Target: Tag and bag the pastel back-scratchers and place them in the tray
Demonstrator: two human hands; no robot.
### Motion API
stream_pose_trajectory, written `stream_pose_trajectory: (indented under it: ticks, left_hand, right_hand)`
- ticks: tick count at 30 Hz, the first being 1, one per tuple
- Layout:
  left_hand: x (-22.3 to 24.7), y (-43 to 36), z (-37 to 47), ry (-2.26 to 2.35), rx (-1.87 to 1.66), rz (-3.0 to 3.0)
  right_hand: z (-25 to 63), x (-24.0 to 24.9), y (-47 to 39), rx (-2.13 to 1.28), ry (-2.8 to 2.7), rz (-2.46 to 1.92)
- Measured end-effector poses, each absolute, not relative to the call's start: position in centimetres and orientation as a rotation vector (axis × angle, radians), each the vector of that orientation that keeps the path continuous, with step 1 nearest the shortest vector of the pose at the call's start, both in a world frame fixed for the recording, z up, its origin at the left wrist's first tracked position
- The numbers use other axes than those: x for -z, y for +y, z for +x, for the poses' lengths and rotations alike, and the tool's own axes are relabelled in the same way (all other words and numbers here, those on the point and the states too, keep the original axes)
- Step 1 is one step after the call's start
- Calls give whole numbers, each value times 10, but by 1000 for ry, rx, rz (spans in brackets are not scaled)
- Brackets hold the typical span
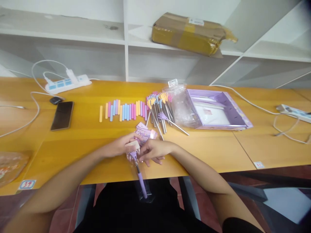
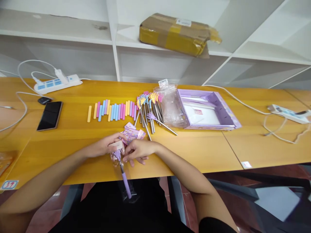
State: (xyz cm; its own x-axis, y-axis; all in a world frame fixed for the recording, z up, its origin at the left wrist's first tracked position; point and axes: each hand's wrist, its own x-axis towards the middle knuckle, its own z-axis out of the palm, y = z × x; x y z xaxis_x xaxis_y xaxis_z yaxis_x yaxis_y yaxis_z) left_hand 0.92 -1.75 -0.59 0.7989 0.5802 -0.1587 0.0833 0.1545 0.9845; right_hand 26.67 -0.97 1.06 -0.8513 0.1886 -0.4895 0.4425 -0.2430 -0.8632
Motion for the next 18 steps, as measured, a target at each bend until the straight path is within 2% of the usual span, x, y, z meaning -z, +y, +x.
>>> stream_pose_trajectory:
  ticks: [4,7,10,13,15,18]
  left_hand:
    - [-1,-21,10,593,-388,1580]
    - [-3,-19,10,781,-592,1580]
    - [-1,-9,7,766,-914,1354]
    - [2,2,2,596,-1043,1167]
    - [4,5,1,550,-1034,1140]
    - [8,3,4,536,-995,1146]
  right_hand:
    - [262,-4,-11,2249,1766,696]
    - [259,-5,-16,2222,1812,617]
    - [259,-17,-15,2201,2100,610]
    - [277,-40,-2,2161,2531,634]
    - [304,-58,14,2063,2765,825]
    - [362,-76,44,1681,3107,1506]
